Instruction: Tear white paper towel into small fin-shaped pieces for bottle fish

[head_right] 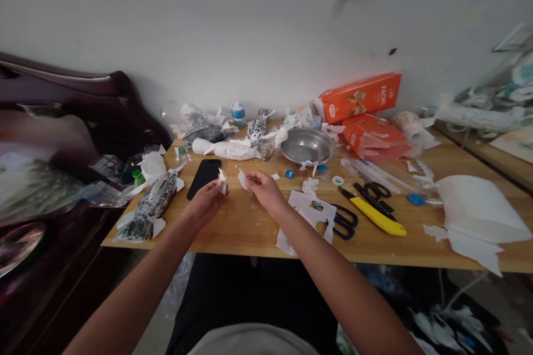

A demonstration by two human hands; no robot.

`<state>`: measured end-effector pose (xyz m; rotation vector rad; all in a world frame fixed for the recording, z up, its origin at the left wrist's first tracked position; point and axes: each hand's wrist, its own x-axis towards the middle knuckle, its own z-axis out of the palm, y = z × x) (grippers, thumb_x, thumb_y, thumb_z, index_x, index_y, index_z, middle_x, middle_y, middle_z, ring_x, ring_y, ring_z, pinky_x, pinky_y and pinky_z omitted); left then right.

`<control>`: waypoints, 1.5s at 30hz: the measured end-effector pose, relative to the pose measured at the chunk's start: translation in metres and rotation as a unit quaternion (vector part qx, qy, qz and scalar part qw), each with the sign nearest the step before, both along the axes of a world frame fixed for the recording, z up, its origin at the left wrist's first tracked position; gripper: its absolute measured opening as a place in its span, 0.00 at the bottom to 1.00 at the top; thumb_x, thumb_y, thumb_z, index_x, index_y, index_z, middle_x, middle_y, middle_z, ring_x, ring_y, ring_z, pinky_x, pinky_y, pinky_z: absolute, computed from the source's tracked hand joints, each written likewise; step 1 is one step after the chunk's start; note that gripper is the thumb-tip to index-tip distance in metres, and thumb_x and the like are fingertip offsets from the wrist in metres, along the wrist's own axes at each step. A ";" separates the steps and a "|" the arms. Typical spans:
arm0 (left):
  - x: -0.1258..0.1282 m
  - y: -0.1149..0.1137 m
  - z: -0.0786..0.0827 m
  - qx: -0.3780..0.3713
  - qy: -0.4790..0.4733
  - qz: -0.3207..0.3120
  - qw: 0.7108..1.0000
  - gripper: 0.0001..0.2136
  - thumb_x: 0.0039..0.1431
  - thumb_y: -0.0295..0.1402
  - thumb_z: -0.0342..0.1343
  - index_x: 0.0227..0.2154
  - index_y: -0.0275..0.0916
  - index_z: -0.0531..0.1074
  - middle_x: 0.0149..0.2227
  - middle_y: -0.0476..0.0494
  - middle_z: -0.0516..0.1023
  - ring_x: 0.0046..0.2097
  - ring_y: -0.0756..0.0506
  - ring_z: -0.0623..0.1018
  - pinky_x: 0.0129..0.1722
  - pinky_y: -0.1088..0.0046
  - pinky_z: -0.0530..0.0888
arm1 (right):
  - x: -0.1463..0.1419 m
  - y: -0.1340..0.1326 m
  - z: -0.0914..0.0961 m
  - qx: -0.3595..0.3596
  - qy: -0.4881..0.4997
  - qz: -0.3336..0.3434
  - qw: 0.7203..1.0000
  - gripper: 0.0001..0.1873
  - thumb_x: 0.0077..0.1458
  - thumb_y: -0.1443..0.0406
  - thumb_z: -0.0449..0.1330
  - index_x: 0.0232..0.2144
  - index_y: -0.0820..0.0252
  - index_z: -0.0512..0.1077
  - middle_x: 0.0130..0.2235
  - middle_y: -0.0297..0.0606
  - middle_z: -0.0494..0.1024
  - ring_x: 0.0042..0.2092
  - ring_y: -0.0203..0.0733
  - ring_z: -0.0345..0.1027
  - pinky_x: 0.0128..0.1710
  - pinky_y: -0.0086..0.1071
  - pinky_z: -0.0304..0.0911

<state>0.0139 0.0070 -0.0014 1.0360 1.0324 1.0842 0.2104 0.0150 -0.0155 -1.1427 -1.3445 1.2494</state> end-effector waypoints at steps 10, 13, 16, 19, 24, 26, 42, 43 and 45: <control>0.025 -0.027 -0.008 -0.102 -0.256 0.056 0.960 0.09 0.53 0.31 0.69 0.36 0.39 0.76 0.33 0.50 0.81 0.32 0.53 0.78 0.34 0.79 0.75 | -0.026 -0.029 0.001 -0.023 0.111 -0.019 0.993 0.13 0.64 0.61 0.62 0.47 0.63 0.71 0.41 0.36 0.76 0.38 0.38 0.73 0.39 0.36 0.72; 0.025 -0.028 -0.011 -0.107 -0.272 0.061 0.954 0.09 0.52 0.30 0.70 0.36 0.38 0.78 0.34 0.49 0.82 0.33 0.52 0.78 0.34 0.80 0.75 | -0.028 -0.028 -0.004 -0.017 0.104 -0.021 0.994 0.12 0.63 0.60 0.62 0.44 0.63 0.71 0.39 0.36 0.76 0.38 0.38 0.73 0.39 0.36 0.72; 0.024 -0.031 -0.013 -0.107 -0.273 0.065 0.954 0.10 0.50 0.30 0.71 0.35 0.38 0.79 0.34 0.49 0.82 0.33 0.53 0.78 0.34 0.80 0.75 | -0.033 -0.028 -0.005 -0.002 0.083 -0.028 0.996 0.11 0.63 0.60 0.62 0.42 0.63 0.72 0.39 0.36 0.76 0.40 0.39 0.73 0.42 0.38 0.72; 0.024 -0.035 -0.013 -0.099 -0.259 0.064 0.959 0.11 0.48 0.33 0.72 0.34 0.39 0.79 0.33 0.49 0.82 0.34 0.53 0.79 0.37 0.80 0.75 | -0.037 -0.031 -0.003 0.018 0.052 -0.033 0.998 0.11 0.62 0.60 0.63 0.41 0.63 0.73 0.40 0.36 0.76 0.42 0.40 0.73 0.45 0.40 0.71; 0.026 -0.037 -0.013 -0.076 -0.189 0.055 0.978 0.17 0.46 0.39 0.73 0.38 0.39 0.80 0.35 0.45 0.83 0.37 0.48 0.81 0.42 0.71 0.77 | -0.039 -0.038 0.005 0.049 0.006 -0.039 0.998 0.10 0.61 0.60 0.64 0.40 0.62 0.74 0.42 0.37 0.77 0.44 0.41 0.72 0.50 0.44 0.68; 0.025 -0.036 -0.012 -0.050 -0.143 0.057 0.987 0.18 0.47 0.41 0.71 0.40 0.38 0.80 0.37 0.42 0.84 0.39 0.45 0.82 0.45 0.66 0.77 | -0.040 -0.039 0.008 0.053 0.013 -0.030 0.998 0.11 0.62 0.59 0.63 0.41 0.62 0.75 0.42 0.38 0.78 0.45 0.42 0.73 0.52 0.45 0.68; 0.015 -0.035 -0.008 0.197 0.238 0.082 0.947 0.15 0.63 0.30 0.52 0.48 0.40 0.79 0.50 0.39 0.82 0.52 0.41 0.79 0.56 0.60 0.73 | -0.040 -0.034 -0.012 0.042 0.067 -0.054 0.995 0.13 0.65 0.58 0.61 0.43 0.63 0.72 0.40 0.37 0.76 0.40 0.39 0.74 0.41 0.37 0.73; 0.015 -0.034 -0.010 0.197 0.249 0.085 0.944 0.15 0.64 0.30 0.51 0.49 0.39 0.79 0.50 0.38 0.82 0.52 0.41 0.79 0.57 0.60 0.72 | -0.040 -0.034 -0.014 0.041 0.056 -0.056 0.996 0.13 0.65 0.58 0.60 0.43 0.63 0.72 0.39 0.36 0.76 0.39 0.38 0.74 0.40 0.37 0.73; 0.015 -0.033 -0.013 0.196 0.269 0.086 0.939 0.15 0.65 0.32 0.51 0.49 0.38 0.78 0.51 0.37 0.82 0.53 0.40 0.79 0.58 0.59 0.72 | -0.038 -0.033 -0.016 0.048 0.028 -0.062 0.997 0.13 0.65 0.58 0.60 0.43 0.63 0.72 0.39 0.36 0.76 0.38 0.38 0.73 0.40 0.37 0.73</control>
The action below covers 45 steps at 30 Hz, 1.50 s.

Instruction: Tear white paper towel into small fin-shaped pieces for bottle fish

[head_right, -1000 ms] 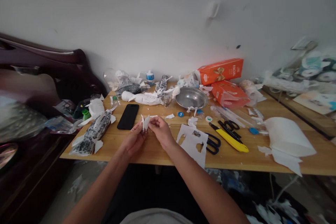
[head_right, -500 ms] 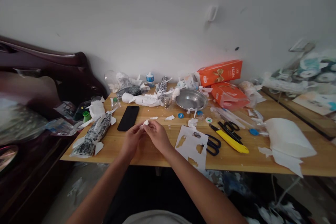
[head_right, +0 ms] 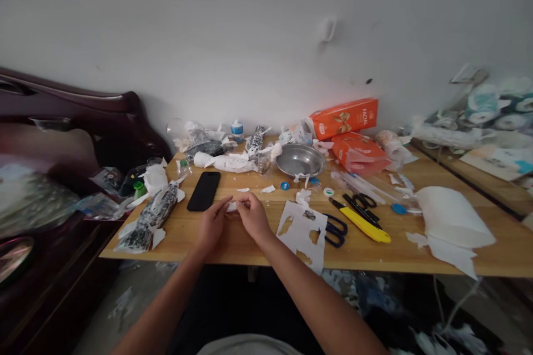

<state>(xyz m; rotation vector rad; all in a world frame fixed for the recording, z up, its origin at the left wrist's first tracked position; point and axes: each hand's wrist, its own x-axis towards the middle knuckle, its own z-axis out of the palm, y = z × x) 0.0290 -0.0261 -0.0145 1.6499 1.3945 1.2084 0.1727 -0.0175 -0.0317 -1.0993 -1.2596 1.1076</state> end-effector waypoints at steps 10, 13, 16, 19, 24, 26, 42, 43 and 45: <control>-0.007 0.013 0.000 -0.022 0.102 -0.019 0.994 0.10 0.68 0.33 0.53 0.46 0.37 0.77 0.46 0.40 0.82 0.48 0.43 0.80 0.52 0.59 0.76 | 0.021 0.019 0.001 0.054 -0.200 -0.026 0.978 0.14 0.66 0.57 0.59 0.45 0.63 0.73 0.44 0.39 0.77 0.43 0.41 0.73 0.45 0.41 0.72; -0.015 0.024 0.002 -0.029 0.150 -0.034 0.988 0.10 0.66 0.37 0.56 0.44 0.36 0.75 0.47 0.41 0.79 0.48 0.43 0.79 0.51 0.56 0.76 | 0.043 0.042 0.010 0.064 -0.291 -0.042 0.954 0.14 0.66 0.58 0.59 0.47 0.62 0.72 0.49 0.41 0.75 0.48 0.44 0.72 0.50 0.45 0.70; -0.019 0.032 0.002 -0.029 0.183 -0.050 0.981 0.11 0.66 0.38 0.57 0.45 0.37 0.75 0.48 0.41 0.78 0.49 0.43 0.78 0.51 0.56 0.76 | 0.055 0.064 0.017 0.078 -0.373 -0.009 0.924 0.15 0.65 0.58 0.60 0.49 0.61 0.72 0.51 0.42 0.74 0.50 0.45 0.71 0.51 0.46 0.69; -0.018 0.035 0.001 -0.026 0.193 -0.043 0.980 0.12 0.66 0.38 0.57 0.47 0.37 0.74 0.50 0.40 0.77 0.50 0.42 0.77 0.51 0.56 0.76 | 0.051 0.077 0.018 0.093 -0.432 0.040 0.896 0.15 0.65 0.59 0.60 0.50 0.61 0.72 0.52 0.42 0.74 0.51 0.46 0.71 0.52 0.47 0.69; -0.020 0.033 -0.001 -0.034 0.186 -0.016 0.982 0.12 0.66 0.38 0.56 0.46 0.36 0.74 0.48 0.41 0.78 0.47 0.43 0.78 0.48 0.57 0.77 | 0.039 0.086 0.017 0.097 -0.476 0.097 0.869 0.16 0.65 0.59 0.60 0.50 0.61 0.71 0.52 0.42 0.74 0.50 0.45 0.71 0.51 0.46 0.70; -0.020 0.032 -0.002 -0.035 0.182 -0.011 0.983 0.12 0.66 0.38 0.56 0.46 0.36 0.74 0.47 0.41 0.78 0.46 0.44 0.79 0.47 0.58 0.77 | 0.037 0.085 0.019 0.096 -0.478 0.113 0.866 0.16 0.65 0.58 0.60 0.50 0.61 0.71 0.51 0.42 0.75 0.49 0.44 0.72 0.50 0.45 0.70; -0.020 0.028 -0.008 0.001 0.156 -0.010 0.988 0.13 0.65 0.37 0.58 0.48 0.36 0.73 0.46 0.41 0.78 0.45 0.44 0.79 0.48 0.58 0.77 | 0.019 0.056 0.030 0.073 -0.450 0.130 0.880 0.13 0.66 0.58 0.60 0.45 0.63 0.73 0.44 0.39 0.77 0.42 0.39 0.73 0.43 0.39 0.73; -0.020 0.028 -0.010 0.004 0.159 -0.014 0.987 0.14 0.62 0.36 0.60 0.48 0.36 0.73 0.47 0.41 0.78 0.46 0.43 0.79 0.49 0.58 0.76 | 0.020 0.056 0.030 0.079 -0.454 0.133 0.878 0.13 0.66 0.58 0.59 0.45 0.63 0.73 0.44 0.39 0.77 0.42 0.39 0.73 0.43 0.39 0.73; -0.019 0.027 -0.013 0.009 0.164 -0.019 0.986 0.15 0.59 0.33 0.63 0.48 0.38 0.73 0.48 0.40 0.78 0.48 0.42 0.78 0.51 0.59 0.75 | 0.028 0.058 0.034 0.097 -0.463 0.136 0.871 0.13 0.66 0.59 0.59 0.46 0.63 0.73 0.45 0.39 0.77 0.43 0.40 0.73 0.44 0.40 0.72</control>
